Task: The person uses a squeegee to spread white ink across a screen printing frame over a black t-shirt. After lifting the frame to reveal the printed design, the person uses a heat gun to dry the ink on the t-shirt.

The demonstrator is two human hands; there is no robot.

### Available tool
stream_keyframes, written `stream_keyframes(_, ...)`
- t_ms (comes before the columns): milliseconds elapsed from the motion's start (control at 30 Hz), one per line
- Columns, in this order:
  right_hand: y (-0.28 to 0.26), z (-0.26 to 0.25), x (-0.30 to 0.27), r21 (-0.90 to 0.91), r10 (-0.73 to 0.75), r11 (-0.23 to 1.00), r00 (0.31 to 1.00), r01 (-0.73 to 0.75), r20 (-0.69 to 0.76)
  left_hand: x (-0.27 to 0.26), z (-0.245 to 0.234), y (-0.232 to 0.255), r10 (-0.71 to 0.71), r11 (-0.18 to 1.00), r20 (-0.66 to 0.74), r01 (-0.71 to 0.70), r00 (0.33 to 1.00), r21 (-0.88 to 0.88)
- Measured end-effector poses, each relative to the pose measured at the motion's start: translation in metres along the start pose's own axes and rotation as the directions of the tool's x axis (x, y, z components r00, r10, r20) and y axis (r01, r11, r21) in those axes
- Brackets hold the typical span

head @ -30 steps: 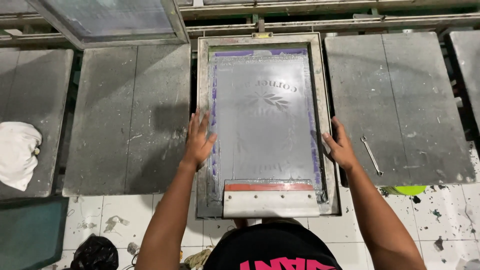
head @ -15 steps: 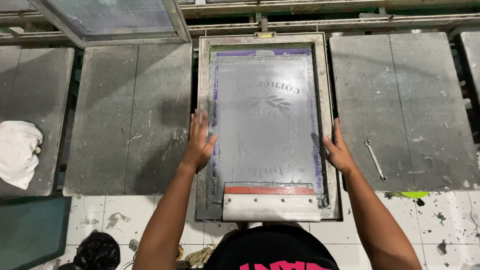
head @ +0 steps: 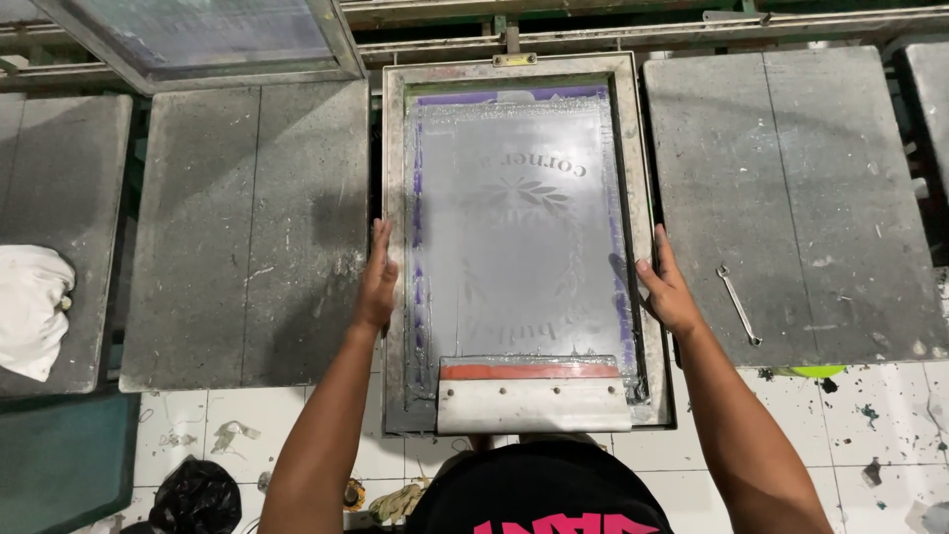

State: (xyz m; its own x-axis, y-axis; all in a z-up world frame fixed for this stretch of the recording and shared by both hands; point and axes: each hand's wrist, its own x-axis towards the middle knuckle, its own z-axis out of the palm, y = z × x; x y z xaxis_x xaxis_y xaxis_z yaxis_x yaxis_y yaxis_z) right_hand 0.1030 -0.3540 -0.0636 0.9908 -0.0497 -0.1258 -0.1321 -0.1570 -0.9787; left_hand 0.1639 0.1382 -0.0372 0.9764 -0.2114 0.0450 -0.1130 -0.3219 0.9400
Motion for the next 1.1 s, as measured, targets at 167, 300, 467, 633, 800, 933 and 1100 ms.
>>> stream_keyframes(167,-0.013,0.003,-0.008,-0.002,-0.006,1.000,1.000,0.006,-0.017,-0.004,0.001,0.008,-0.027,0.999,-0.003,0.027,1.000,-0.033)
stream_keyframes(300,-0.011,0.004,-0.009,-0.013,-0.024,1.000,0.999,0.024,-0.046,-0.002,0.000,0.007,-0.031,0.998,-0.016,0.030,0.999,-0.051)
stream_keyframes(467,-0.016,0.002,-0.010,-0.021,-0.037,0.999,0.998,0.036,-0.054,-0.003,-0.002,0.023,-0.041,0.999,-0.023,0.040,0.999,-0.030)
stream_keyframes(633,-0.023,-0.007,-0.009,-0.034,-0.051,0.998,0.997,0.049,-0.051,-0.005,-0.002,0.034,-0.055,0.998,-0.027,0.055,0.998,-0.003)
stream_keyframes(800,-0.035,-0.015,-0.012,-0.046,-0.088,0.995,0.996,0.087,-0.028,-0.008,-0.002,0.047,0.031,0.998,-0.056,-0.034,0.998,-0.060)
stream_keyframes(933,-0.033,-0.019,-0.020,-0.047,-0.097,0.994,0.995,0.095,-0.037,-0.012,-0.003,0.065,0.051,0.996,-0.034,-0.053,0.998,-0.068)
stream_keyframes(1100,-0.035,-0.026,-0.038,-0.060,-0.110,0.993,0.993,0.107,-0.053,-0.013,-0.003,0.060,0.032,0.995,0.024,-0.030,0.999,-0.099)
